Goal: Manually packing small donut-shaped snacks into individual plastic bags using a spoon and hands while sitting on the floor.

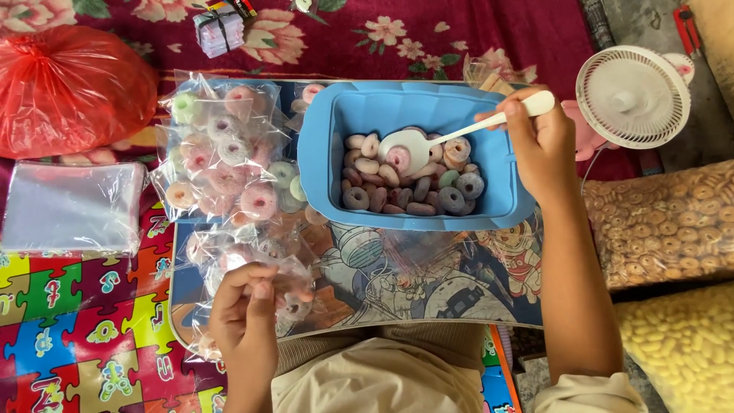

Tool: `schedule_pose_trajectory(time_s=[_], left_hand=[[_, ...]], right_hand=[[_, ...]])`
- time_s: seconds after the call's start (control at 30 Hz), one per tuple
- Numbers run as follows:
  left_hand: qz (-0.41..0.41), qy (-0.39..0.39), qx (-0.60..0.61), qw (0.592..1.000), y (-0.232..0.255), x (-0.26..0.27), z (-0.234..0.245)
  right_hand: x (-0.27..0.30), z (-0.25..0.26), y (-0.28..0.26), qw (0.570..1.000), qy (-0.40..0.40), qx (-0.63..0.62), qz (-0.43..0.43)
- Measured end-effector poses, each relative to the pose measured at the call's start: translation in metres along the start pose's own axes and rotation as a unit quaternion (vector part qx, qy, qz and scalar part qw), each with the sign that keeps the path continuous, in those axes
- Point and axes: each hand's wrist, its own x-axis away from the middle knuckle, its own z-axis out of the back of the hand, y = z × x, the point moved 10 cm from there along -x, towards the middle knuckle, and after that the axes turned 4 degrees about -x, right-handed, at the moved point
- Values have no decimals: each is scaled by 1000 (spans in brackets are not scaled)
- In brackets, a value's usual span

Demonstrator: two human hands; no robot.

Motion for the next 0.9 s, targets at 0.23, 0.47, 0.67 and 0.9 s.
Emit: schedule_pose_trajectory(time_s=[0.23,0.47,0.67,0.9], left_hand=[[-25,-87,-16,996,21,-17,-25],[-86,-217,-42,972,66,-54,-78],[17,-251,-134,958,75,-85,-122],[8,-297,-176,938,69,-90,-150]], right_hand=[[10,25,31,993,86,-71,-29],[50,57,24,960,168,-225,0],[90,71,-24,930,250,-253,94],[100,70,-42,931,269,-224,98]])
